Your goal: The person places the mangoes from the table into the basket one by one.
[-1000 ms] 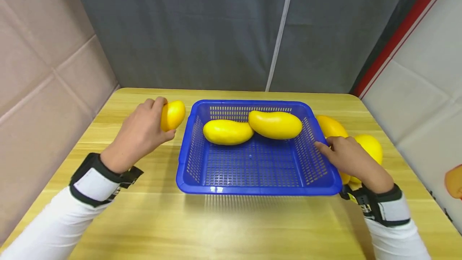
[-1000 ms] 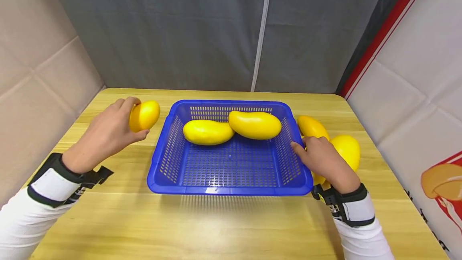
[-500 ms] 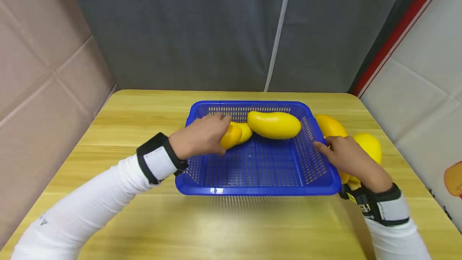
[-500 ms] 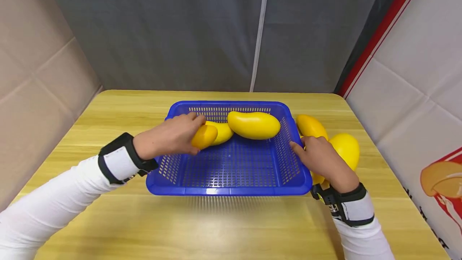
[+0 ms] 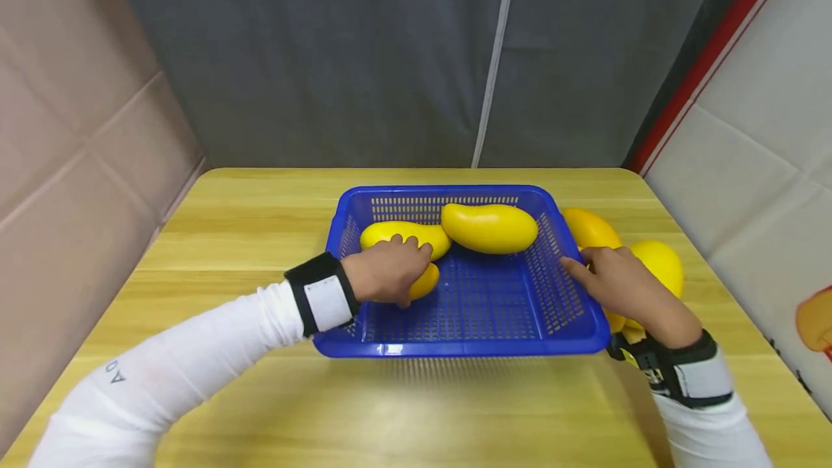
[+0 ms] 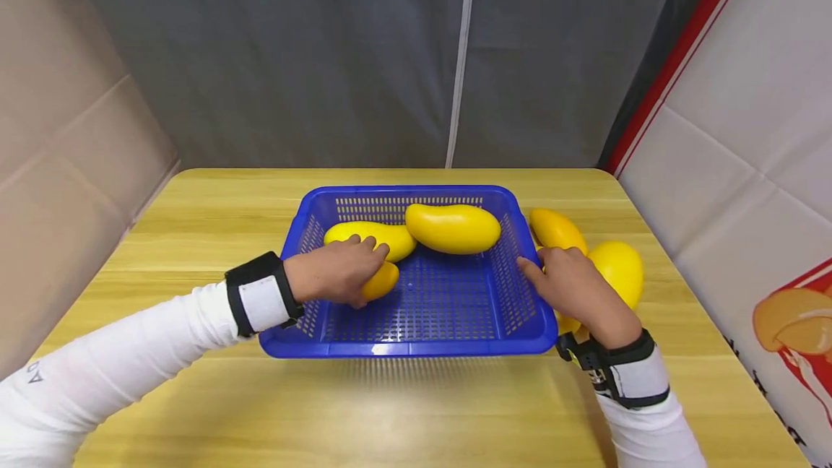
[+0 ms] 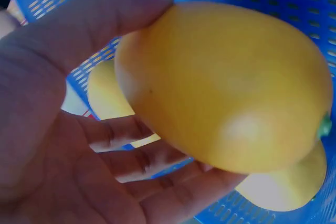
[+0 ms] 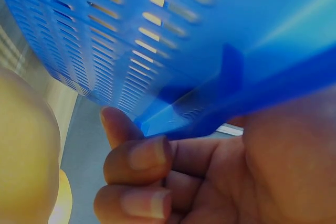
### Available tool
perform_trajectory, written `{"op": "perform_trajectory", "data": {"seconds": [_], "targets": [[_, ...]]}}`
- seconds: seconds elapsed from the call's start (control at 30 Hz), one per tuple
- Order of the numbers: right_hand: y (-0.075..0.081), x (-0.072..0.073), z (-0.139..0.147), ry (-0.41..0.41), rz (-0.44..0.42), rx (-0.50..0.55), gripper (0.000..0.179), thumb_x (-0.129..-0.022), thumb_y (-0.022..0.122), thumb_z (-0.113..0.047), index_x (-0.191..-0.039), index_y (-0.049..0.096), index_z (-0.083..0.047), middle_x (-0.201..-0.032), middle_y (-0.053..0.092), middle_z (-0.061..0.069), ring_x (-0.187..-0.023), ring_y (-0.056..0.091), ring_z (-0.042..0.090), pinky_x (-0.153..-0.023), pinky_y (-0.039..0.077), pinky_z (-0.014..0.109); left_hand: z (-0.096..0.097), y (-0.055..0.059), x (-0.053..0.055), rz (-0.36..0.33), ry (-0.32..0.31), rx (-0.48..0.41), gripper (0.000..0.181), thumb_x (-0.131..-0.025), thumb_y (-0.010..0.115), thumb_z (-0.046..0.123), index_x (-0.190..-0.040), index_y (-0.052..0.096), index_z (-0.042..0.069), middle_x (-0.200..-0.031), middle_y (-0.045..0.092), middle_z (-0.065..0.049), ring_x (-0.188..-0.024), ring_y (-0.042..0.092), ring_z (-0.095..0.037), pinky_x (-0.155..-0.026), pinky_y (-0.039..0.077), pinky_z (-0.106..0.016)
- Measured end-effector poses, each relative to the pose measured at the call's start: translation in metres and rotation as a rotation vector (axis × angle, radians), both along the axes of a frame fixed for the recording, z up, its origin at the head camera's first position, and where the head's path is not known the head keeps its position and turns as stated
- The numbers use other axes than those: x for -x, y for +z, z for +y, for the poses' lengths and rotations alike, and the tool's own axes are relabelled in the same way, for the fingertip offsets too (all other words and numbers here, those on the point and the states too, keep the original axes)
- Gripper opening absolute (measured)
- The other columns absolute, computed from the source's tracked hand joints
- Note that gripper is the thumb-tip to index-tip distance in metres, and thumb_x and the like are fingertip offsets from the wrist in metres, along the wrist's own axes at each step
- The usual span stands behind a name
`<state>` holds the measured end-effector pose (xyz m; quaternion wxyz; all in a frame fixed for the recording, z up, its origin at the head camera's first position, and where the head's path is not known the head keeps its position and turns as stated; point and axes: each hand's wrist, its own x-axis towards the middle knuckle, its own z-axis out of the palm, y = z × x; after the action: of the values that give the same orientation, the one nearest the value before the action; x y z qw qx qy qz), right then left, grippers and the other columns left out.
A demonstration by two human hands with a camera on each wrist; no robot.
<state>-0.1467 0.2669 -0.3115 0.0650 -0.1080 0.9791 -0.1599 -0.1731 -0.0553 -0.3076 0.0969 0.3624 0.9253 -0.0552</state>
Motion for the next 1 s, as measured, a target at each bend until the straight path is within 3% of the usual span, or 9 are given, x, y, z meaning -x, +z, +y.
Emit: {"op": "perform_trajectory", "data": {"seconds": [0.27, 0.4, 0.57, 0.73, 0.87, 1.0], "targets": [[-0.001, 0.0, -0.003, 0.005, -0.005, 0.008, 0.038, -0.101, 0.047, -0.035, -0.08, 0.057, -0.005, -0.054, 0.045, -0.001, -0.044, 0.046, 0.014, -0.045, 0.036, 0.027, 0.003, -0.017, 0.002, 0.009, -0.025, 0.038, 0.055, -0.07, 0.082, 0.023, -0.112, 0.055, 0.001, -0.095, 0.057, -0.013, -0.08, 0.056, -0.028, -0.07, 0.05, -0.038], [0.0, -0.001, -0.003, 0.014, -0.013, 0.025, 0.039, -0.101, 0.046, -0.036, -0.083, 0.058, -0.003, -0.054, 0.048, -0.001, -0.044, 0.047, 0.014, -0.044, 0.038, 0.027, 0.006, -0.024, 0.001, 0.065, -0.057, 0.08, 0.056, -0.068, 0.083, 0.025, -0.11, 0.056, -0.001, -0.092, 0.057, -0.014, -0.08, 0.057, -0.029, -0.071, 0.05, -0.038], [0.002, -0.001, -0.001, 0.008, -0.026, 0.035, 0.039, -0.101, 0.046, -0.036, -0.087, 0.059, -0.002, -0.056, 0.05, -0.001, -0.044, 0.049, 0.014, -0.043, 0.039, 0.028, 0.011, -0.025, 0.0, 0.122, -0.058, 0.111, 0.061, -0.067, 0.085, 0.03, -0.111, 0.056, -0.001, -0.093, 0.058, -0.013, -0.08, 0.057, -0.028, -0.07, 0.052, -0.037], [0.001, -0.001, 0.0, -0.006, -0.016, 0.011, 0.037, -0.1, 0.048, -0.033, -0.08, 0.056, -0.004, -0.054, 0.047, 0.0, -0.044, 0.047, 0.015, -0.044, 0.037, 0.027, 0.011, -0.026, -0.003, 0.19, -0.072, 0.111, 0.055, -0.066, 0.085, 0.029, -0.104, 0.059, -0.001, -0.089, 0.056, -0.014, -0.075, 0.057, -0.027, -0.065, 0.053, -0.036], [0.002, 0.0, -0.001, 0.004, -0.002, 0.003, 0.037, -0.1, 0.048, -0.033, -0.077, 0.055, -0.005, -0.054, 0.046, 0.0, -0.043, 0.046, 0.014, -0.044, 0.037, 0.027, 0.01, -0.027, -0.006, 0.253, -0.071, 0.102, 0.042, -0.071, 0.081, 0.023, -0.096, 0.061, -0.002, -0.085, 0.055, -0.016, -0.073, 0.056, -0.028, -0.062, 0.053, -0.036], [0.003, -0.002, 0.0, 0.007, -0.001, -0.011, 0.039, -0.101, 0.046, -0.035, -0.078, 0.055, -0.005, -0.054, 0.047, 0.0, -0.044, 0.046, 0.014, -0.044, 0.036, 0.027, 0.01, -0.026, -0.008, 0.261, -0.055, 0.092, 0.031, -0.075, 0.075, 0.016, -0.097, 0.062, -0.003, -0.087, 0.054, -0.016, -0.077, 0.054, -0.029, -0.063, 0.053, -0.037]]}}
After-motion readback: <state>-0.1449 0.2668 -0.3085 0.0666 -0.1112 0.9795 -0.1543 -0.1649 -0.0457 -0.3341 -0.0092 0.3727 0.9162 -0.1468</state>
